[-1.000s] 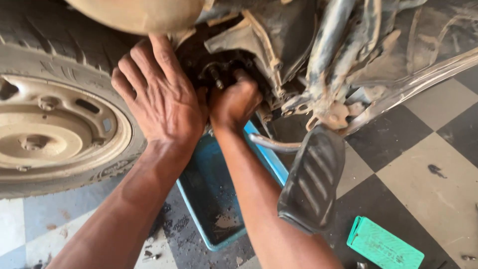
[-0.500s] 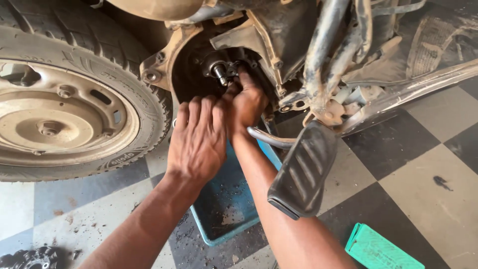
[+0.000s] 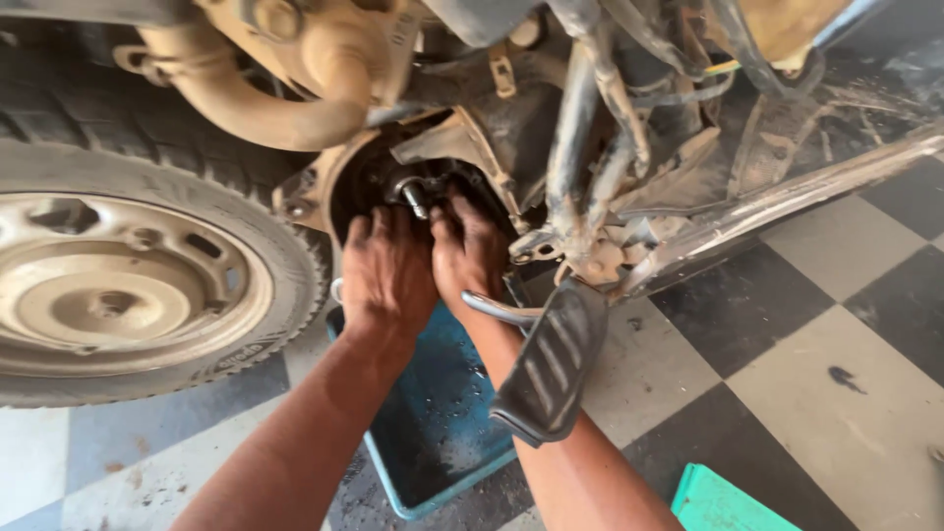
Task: Repairing and inspecting internal components of a motorcycle engine.
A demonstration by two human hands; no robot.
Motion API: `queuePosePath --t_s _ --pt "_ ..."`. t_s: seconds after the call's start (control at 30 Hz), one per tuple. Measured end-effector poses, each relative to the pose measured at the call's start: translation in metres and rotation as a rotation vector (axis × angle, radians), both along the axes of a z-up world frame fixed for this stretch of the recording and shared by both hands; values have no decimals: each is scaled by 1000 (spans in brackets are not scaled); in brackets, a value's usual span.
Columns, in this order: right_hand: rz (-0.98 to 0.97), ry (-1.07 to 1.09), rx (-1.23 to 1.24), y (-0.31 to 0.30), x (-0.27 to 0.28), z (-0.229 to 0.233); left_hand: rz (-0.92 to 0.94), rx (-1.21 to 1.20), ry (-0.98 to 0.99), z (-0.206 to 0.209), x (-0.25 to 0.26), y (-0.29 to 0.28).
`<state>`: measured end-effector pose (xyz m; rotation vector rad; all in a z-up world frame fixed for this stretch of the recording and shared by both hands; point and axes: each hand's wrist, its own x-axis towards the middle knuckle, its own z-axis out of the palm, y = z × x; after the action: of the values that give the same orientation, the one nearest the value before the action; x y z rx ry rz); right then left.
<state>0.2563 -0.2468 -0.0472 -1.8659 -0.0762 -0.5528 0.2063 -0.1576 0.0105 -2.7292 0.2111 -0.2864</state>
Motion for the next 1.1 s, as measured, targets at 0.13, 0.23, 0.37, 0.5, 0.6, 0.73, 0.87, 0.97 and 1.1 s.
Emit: queuePosePath --t_s 0.13,0.23,0.37,0.5,0.6,0.73,0.87,0.97,1.1 --pt "-27 -30 -106 1 6 -15 12 -45 11 -1 -1 3" --pt "-22 -161 -97 4 13 -24 26 -54 -32 -8 4 5" --pt "-53 -39 -114 5 17 -28 29 -38 -11 -8 6 5" --pt "-44 -111 -323 8 18 -22 50 2 54 -6 4 5" --pt "33 -37 -267 10 19 -25 40 -21 34 -6 5 4" --pt "34 -37 -322 4 11 -17 21 -5 4 -7 5 -1" --pt "87 -29 -242 -1 -4 10 110 76 -18 -15 9 -8" --pt "189 106 -241 0 -5 20 97 -25 -30 -12 11 -9" --pt "147 146 -458 5 -5 22 52 -118 -1 -12 10 -6"
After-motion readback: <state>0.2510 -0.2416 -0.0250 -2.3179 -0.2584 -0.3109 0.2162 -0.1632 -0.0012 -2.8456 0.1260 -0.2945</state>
